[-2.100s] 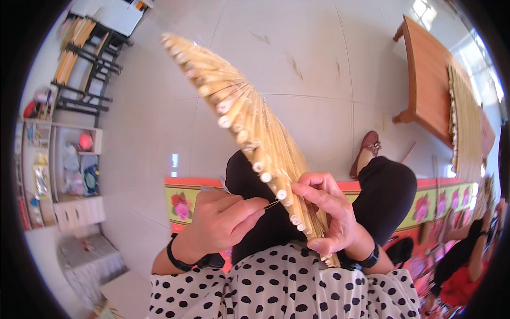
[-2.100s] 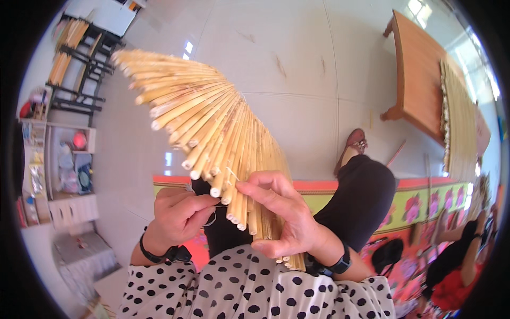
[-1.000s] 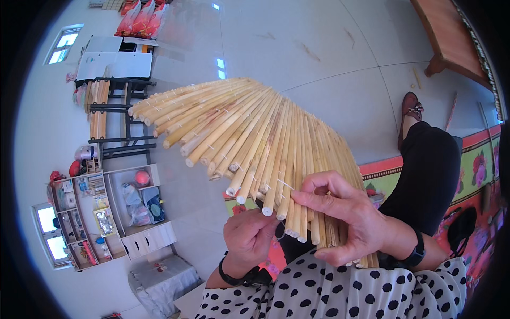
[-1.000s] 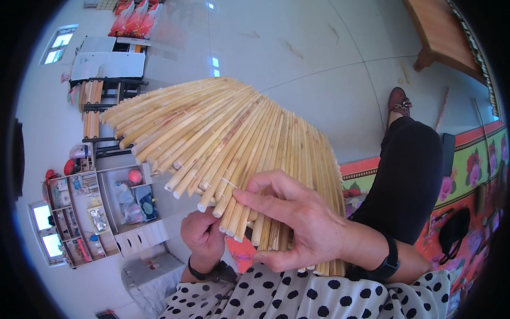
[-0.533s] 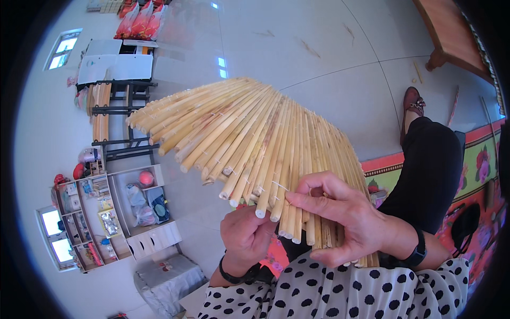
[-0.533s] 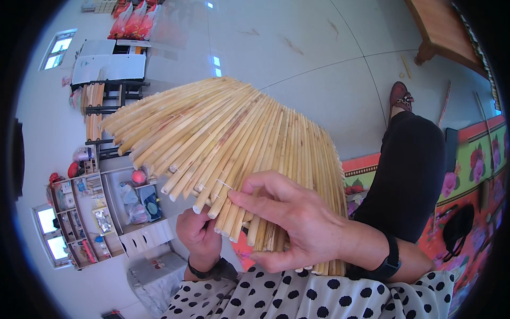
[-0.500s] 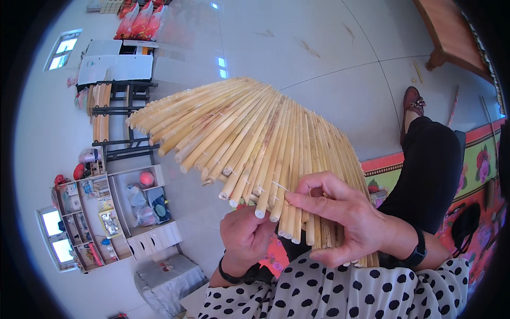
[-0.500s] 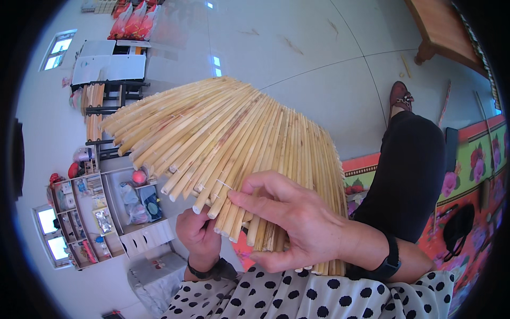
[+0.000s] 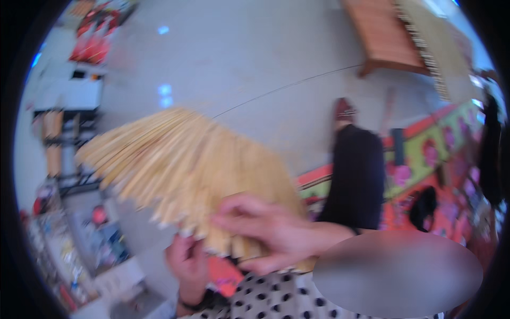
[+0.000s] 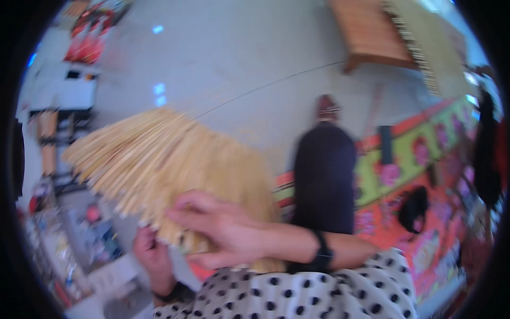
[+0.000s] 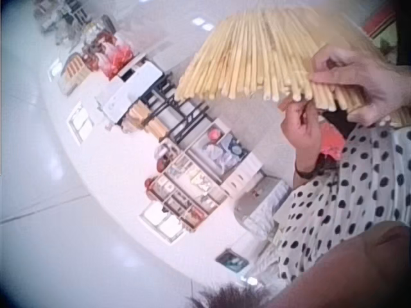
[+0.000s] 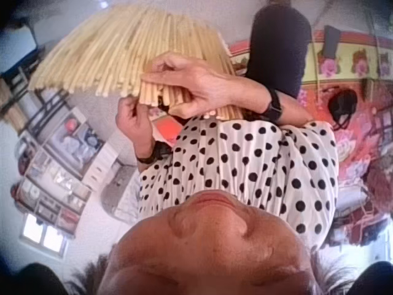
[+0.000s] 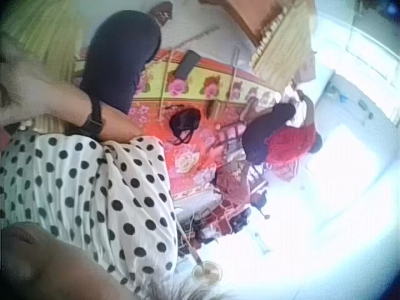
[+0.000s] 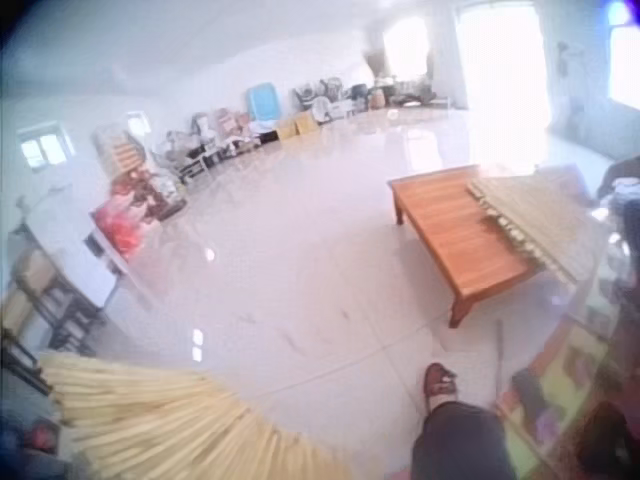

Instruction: The person sits on the floor and weaves a bamboo mat by hand, using a needle and thread to bind the bamboo strips together. They repeatedly pass the needle through the strips and pull the thread tight to secure the weave.

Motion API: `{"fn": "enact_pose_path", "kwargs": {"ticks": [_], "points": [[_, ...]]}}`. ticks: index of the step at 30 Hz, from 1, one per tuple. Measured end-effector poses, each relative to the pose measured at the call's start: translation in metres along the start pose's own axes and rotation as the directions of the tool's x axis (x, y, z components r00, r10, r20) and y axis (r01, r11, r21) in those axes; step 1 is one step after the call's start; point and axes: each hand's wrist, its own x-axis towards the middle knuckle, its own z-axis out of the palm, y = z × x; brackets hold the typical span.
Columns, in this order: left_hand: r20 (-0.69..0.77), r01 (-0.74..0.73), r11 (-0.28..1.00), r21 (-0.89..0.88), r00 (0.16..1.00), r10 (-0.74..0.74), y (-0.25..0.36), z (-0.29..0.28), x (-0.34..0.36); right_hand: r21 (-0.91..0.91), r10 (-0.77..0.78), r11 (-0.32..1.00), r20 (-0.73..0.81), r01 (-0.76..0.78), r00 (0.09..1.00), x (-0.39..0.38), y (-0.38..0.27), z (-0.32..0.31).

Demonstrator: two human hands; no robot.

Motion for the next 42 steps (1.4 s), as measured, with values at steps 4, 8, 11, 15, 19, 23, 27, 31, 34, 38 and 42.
{"fn": "enact_pose_path", "kwargs": {"ticks": [4, 8, 11, 15, 19, 23, 27, 31, 34, 38, 42], "points": [[-0.021, 0.047, 0.987, -0.153, 0.998, -0.051, -0.026, 0.007, -0.006, 0.102, -0.050, 0.993, -0.058, 0.056, 0.997, 0.003, 0.013, 0.014], [0.040, 0.239, 0.962, -0.133, 0.971, -0.236, 0.007, 0.013, 0.006, 0.094, -0.051, 0.994, -0.016, 0.053, 0.999, 0.002, 0.026, 0.015], [-0.060, 0.139, 0.986, -0.087, 0.988, -0.145, 0.021, 0.019, 0.016, 0.107, -0.036, 0.994, -0.014, 0.037, 0.999, 0.005, 0.023, 0.008], [-0.021, 0.127, 0.977, -0.171, 0.991, -0.132, 0.025, 0.020, 0.021, 0.065, -0.075, 0.995, -0.101, 0.081, 0.992, 0.005, 0.028, 0.016], [0.009, 0.142, 0.955, -0.262, 0.989, -0.144, 0.023, 0.020, 0.022, 0.089, -0.046, 0.995, -0.097, 0.055, 0.994, 0.008, 0.034, 0.021], [0.033, 0.153, 0.923, -0.352, 0.988, -0.151, 0.026, 0.022, 0.024, 0.089, -0.051, 0.994, -0.129, 0.063, 0.990, 0.009, 0.039, 0.021], [-0.040, 0.057, 0.913, -0.403, 0.996, -0.079, 0.022, 0.028, 0.026, 0.028, -0.108, 0.993, -0.149, 0.113, 0.983, 0.011, 0.041, 0.019], [-0.063, 0.072, 0.903, -0.423, 0.992, -0.109, 0.025, 0.033, 0.028, 0.078, -0.074, 0.994, -0.113, 0.083, 0.991, 0.010, 0.037, 0.017], [-0.066, 0.073, 0.885, -0.460, 0.991, -0.116, 0.024, 0.034, 0.032, 0.097, -0.076, 0.991, -0.129, 0.089, 0.989, 0.011, 0.038, 0.017], [-0.051, 0.060, 0.824, -0.564, 0.993, -0.107, 0.030, 0.041, 0.034, 0.022, -0.136, 0.990, -0.159, 0.141, 0.978, 0.010, 0.040, 0.019], [-0.055, 0.030, 0.792, -0.610, 0.995, -0.080, 0.031, 0.042, 0.037, 0.065, -0.140, 0.986, -0.182, 0.154, 0.973, 0.008, 0.040, 0.021]]}}
